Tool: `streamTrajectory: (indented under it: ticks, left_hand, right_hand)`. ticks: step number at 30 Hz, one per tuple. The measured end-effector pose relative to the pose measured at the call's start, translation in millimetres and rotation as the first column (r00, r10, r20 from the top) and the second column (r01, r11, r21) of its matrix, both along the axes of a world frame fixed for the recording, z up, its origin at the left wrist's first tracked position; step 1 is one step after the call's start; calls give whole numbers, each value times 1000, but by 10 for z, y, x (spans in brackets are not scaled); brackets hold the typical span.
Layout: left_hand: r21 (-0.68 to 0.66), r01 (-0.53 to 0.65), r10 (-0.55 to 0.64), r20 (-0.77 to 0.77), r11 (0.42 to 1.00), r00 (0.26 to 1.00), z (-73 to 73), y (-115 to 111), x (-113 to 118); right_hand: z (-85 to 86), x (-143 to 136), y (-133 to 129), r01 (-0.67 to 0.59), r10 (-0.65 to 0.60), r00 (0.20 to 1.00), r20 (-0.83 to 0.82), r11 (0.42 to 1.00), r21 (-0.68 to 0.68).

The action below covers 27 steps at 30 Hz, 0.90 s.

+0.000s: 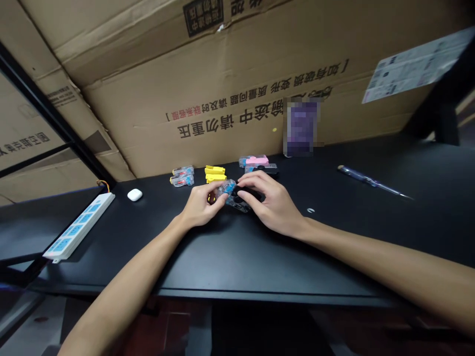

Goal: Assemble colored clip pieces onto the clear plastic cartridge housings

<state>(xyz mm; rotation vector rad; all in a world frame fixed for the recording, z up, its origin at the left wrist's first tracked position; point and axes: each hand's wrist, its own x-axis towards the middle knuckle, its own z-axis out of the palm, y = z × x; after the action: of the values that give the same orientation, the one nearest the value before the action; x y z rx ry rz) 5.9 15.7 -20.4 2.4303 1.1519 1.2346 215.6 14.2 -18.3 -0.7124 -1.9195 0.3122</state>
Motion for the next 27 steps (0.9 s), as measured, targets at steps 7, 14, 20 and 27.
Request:
streamTrajectory:
  ticks: [7,14,20,27]
  left_hand:
    - [-45,20,-20,1,999,1000,96,-64,11]
    - [-35,39,-39,-11,999,999,110,-71,41]
    - [-10,27,-27,18,1000,999,55,-30,65]
    - [51,-43,42,26,998,999,105,-71,105]
  right_hand:
    - [74,-27,-38,-3,3,999,37,1000,-17]
    - [91,-36,-21,-15,18,997,69,999,-43]
    - [13,-19,65,1,3,999,46,996,-91]
    - [77,-3,64,-20,22,999,31,997,-78]
